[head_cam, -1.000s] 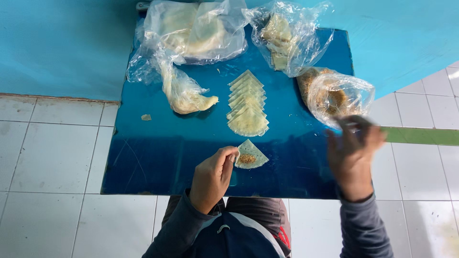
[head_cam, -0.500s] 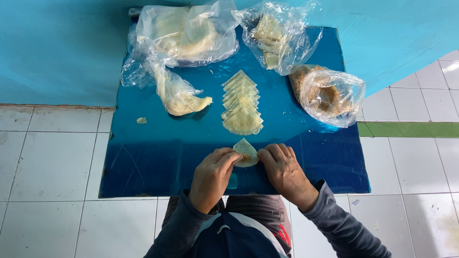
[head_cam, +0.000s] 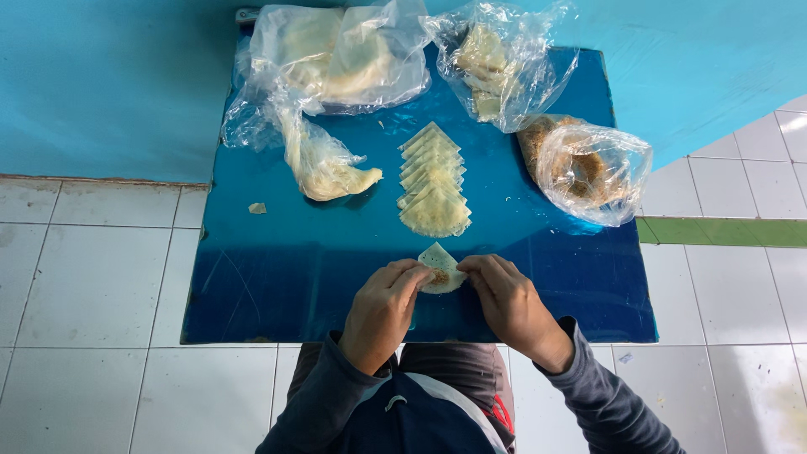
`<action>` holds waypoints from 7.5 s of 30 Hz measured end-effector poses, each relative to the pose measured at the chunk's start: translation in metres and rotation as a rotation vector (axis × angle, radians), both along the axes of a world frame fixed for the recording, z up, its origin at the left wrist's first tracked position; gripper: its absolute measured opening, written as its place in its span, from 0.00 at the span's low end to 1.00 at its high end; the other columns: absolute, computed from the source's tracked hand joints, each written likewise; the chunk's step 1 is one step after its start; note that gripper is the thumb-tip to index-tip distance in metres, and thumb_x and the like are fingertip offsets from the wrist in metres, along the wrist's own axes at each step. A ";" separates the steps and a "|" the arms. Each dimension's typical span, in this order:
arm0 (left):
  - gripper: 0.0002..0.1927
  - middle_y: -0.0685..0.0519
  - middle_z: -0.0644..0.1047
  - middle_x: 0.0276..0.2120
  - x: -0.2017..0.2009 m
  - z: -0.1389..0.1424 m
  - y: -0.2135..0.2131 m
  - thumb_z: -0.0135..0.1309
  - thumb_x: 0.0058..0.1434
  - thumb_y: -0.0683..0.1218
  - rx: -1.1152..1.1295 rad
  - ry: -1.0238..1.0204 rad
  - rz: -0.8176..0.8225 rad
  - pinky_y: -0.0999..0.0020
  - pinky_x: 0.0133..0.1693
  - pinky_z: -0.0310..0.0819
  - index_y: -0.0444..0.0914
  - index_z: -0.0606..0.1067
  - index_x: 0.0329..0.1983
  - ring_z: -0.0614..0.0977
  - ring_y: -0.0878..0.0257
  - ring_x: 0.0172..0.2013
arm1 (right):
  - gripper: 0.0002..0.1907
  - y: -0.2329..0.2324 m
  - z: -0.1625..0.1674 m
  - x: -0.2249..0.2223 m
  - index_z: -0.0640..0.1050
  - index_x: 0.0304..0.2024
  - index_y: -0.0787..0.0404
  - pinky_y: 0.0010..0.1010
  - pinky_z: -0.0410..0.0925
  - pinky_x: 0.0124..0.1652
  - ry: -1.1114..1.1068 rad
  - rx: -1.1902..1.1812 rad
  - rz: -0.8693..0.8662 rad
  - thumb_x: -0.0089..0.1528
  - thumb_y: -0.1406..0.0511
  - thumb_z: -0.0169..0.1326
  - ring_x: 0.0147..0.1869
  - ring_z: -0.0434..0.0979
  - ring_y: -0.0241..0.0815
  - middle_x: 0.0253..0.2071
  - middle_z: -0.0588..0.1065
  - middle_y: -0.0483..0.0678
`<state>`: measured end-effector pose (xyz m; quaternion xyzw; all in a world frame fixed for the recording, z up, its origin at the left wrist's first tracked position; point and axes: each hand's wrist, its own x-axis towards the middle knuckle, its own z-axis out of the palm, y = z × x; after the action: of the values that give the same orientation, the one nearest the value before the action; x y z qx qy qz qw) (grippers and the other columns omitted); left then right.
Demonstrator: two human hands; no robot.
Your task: The person sits on the floor with a blue table on their lap, folding triangular dough wrappers around a spoonful of brown filling taken from a plastic bag. Each folded piece is placed onto a growing stack of finished pastries on the table.
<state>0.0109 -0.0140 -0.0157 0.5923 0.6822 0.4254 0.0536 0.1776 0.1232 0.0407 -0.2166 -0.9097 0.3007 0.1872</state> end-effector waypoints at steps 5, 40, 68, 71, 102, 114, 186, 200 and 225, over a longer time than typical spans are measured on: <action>0.15 0.46 0.81 0.48 0.000 -0.001 0.000 0.58 0.64 0.38 -0.004 -0.022 -0.003 0.61 0.48 0.81 0.34 0.76 0.54 0.84 0.54 0.47 | 0.08 -0.002 0.000 -0.006 0.78 0.47 0.65 0.33 0.75 0.44 0.111 -0.002 0.062 0.66 0.72 0.52 0.46 0.82 0.47 0.43 0.79 0.53; 0.12 0.48 0.75 0.42 -0.016 0.016 0.008 0.60 0.65 0.41 -0.098 0.234 -0.194 0.66 0.41 0.80 0.31 0.77 0.49 0.80 0.56 0.41 | 0.18 0.007 -0.009 -0.007 0.79 0.51 0.64 0.41 0.67 0.52 0.082 0.447 0.301 0.59 0.66 0.64 0.50 0.81 0.49 0.48 0.80 0.53; 0.09 0.47 0.77 0.34 -0.038 0.023 0.032 0.60 0.63 0.40 -0.135 -0.117 -0.167 0.56 0.35 0.76 0.36 0.70 0.40 0.82 0.51 0.36 | 0.10 0.002 -0.014 -0.027 0.79 0.45 0.61 0.40 0.66 0.49 0.049 0.307 0.165 0.61 0.67 0.60 0.46 0.78 0.48 0.40 0.77 0.50; 0.09 0.47 0.77 0.36 -0.038 0.023 0.025 0.59 0.62 0.40 -0.113 -0.052 -0.239 0.57 0.37 0.77 0.36 0.71 0.43 0.81 0.51 0.38 | 0.07 0.003 -0.016 -0.032 0.80 0.43 0.58 0.38 0.65 0.48 0.001 0.251 0.128 0.62 0.67 0.60 0.44 0.76 0.48 0.39 0.76 0.50; 0.07 0.45 0.74 0.38 -0.037 0.005 0.040 0.57 0.66 0.42 -0.117 -0.017 -0.127 0.60 0.34 0.79 0.33 0.71 0.41 0.81 0.51 0.35 | 0.08 0.013 -0.016 -0.033 0.78 0.44 0.57 0.41 0.63 0.49 -0.059 0.453 0.103 0.63 0.64 0.59 0.47 0.75 0.47 0.40 0.76 0.47; 0.09 0.46 0.75 0.38 -0.043 0.015 0.037 0.60 0.64 0.43 -0.107 0.045 -0.187 0.57 0.36 0.79 0.35 0.73 0.40 0.81 0.50 0.37 | 0.10 0.016 -0.013 -0.032 0.78 0.46 0.60 0.39 0.64 0.49 0.015 0.394 0.102 0.62 0.66 0.59 0.48 0.76 0.48 0.41 0.77 0.48; 0.17 0.44 0.75 0.45 -0.032 0.020 0.008 0.58 0.69 0.44 -0.032 0.046 -0.075 0.68 0.33 0.80 0.33 0.73 0.58 0.81 0.59 0.35 | 0.10 0.057 -0.132 0.215 0.77 0.51 0.64 0.29 0.55 0.29 0.668 -0.264 -1.386 0.68 0.75 0.51 0.33 0.62 0.38 0.40 0.74 0.43; 0.10 0.43 0.75 0.44 -0.029 0.023 0.009 0.58 0.67 0.42 0.041 0.103 0.136 0.58 0.40 0.77 0.33 0.77 0.49 0.79 0.50 0.43 | 0.21 0.025 0.059 0.004 0.77 0.52 0.64 0.45 0.69 0.48 0.062 0.554 0.218 0.57 0.67 0.65 0.51 0.79 0.55 0.49 0.76 0.55; 0.26 0.42 0.70 0.63 -0.021 0.009 0.025 0.50 0.69 0.57 -0.113 0.355 0.091 0.43 0.63 0.61 0.35 0.71 0.63 0.69 0.42 0.64 | 0.06 0.096 -0.009 -0.062 0.79 0.42 0.67 0.29 0.71 0.35 0.086 -0.336 -0.036 0.65 0.70 0.55 0.35 0.78 0.35 0.33 0.78 0.52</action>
<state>-0.0105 0.0113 -0.0069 0.6227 0.7298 0.2771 -0.0535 0.1160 0.2188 0.0318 -0.2482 -0.8338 0.4540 0.1926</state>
